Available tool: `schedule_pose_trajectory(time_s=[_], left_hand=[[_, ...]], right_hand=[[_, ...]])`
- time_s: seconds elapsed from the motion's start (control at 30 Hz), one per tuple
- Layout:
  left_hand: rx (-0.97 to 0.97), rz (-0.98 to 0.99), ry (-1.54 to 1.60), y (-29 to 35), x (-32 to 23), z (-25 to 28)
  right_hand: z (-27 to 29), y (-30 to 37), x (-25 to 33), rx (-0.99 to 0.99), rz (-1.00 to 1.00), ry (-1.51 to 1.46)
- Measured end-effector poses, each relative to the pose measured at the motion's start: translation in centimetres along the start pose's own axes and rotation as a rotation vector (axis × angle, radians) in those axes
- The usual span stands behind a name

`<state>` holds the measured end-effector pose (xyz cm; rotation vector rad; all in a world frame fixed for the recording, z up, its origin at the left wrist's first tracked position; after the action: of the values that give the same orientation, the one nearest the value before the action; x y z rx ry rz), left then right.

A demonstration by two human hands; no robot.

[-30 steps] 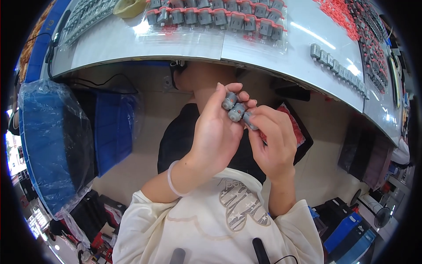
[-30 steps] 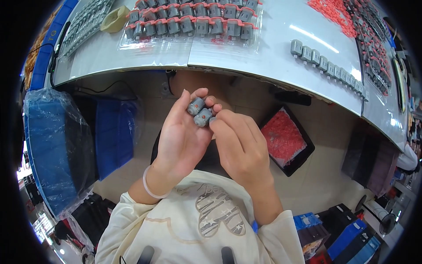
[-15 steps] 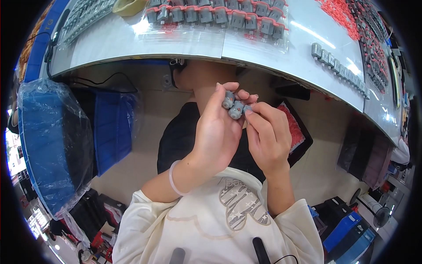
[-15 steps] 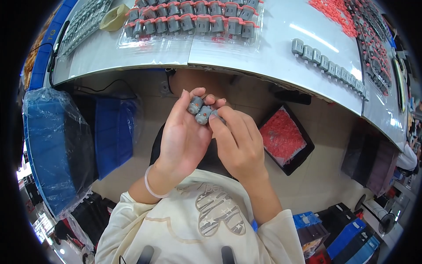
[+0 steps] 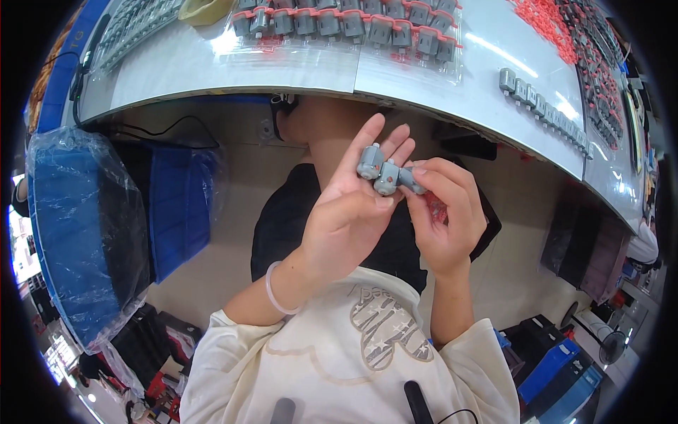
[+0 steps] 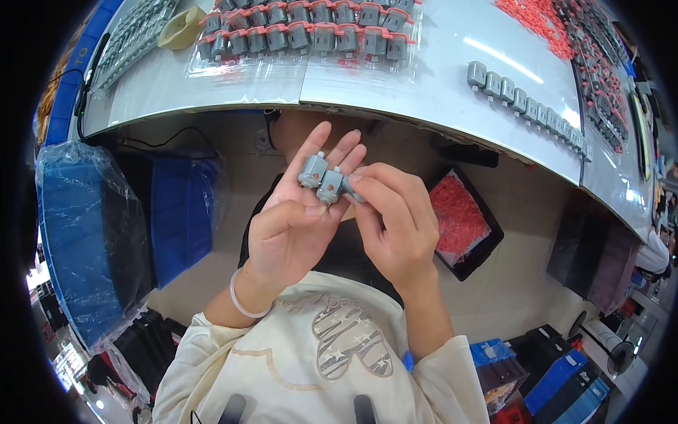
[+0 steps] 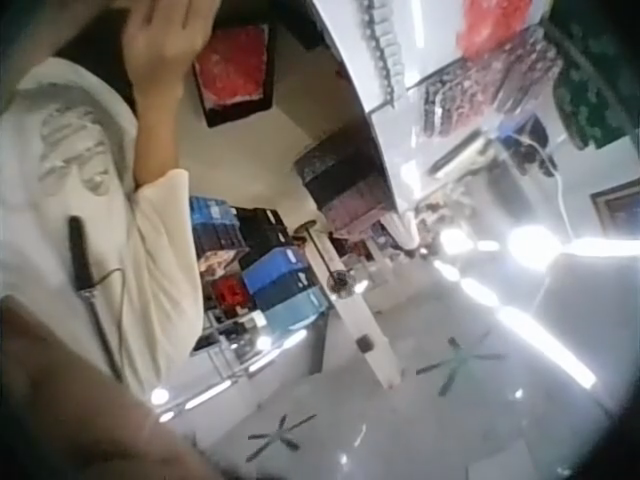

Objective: Attach pink plastic loops to grey mechanical components at a factory workbench.

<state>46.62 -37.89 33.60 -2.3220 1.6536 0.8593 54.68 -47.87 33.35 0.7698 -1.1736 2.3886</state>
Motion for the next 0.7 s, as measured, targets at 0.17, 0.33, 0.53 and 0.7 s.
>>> schedule_pose_trajectory(time_s=[0.17, 0.33, 0.53, 0.7], left_hand=[[0.020, 0.052, 0.089, 0.0, -0.4, 0.5], [-0.077, 0.096, 0.304, -0.1, -0.5, 1.0], [-0.102, 0.097, 0.428, -0.3, -0.2, 1.9], [-0.164, 0.124, 0.354, -0.4, -0.1, 2.0]], right_hand=[[0.3, -0.1, 0.0, 0.026, 0.064, -0.009], [0.5, -0.2, 0.5, 0.138, 0.059, -0.038], [0.2, 1.1, 0.5, 0.216, -0.002, -0.076], [-0.1, 1.1, 0.6, 0.186, -0.084, -0.091]])
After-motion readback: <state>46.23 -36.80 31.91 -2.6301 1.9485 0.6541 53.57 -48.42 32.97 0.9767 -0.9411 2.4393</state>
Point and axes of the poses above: each hand's wrist, its own y-axis away from the middle knuckle, its own z-axis out of the back of the hand, x = y × z, the point moved 2 cm from there along -y, towards the middle knuckle, and after that the axes turned 1 degree about x, right-handed, at the moved point
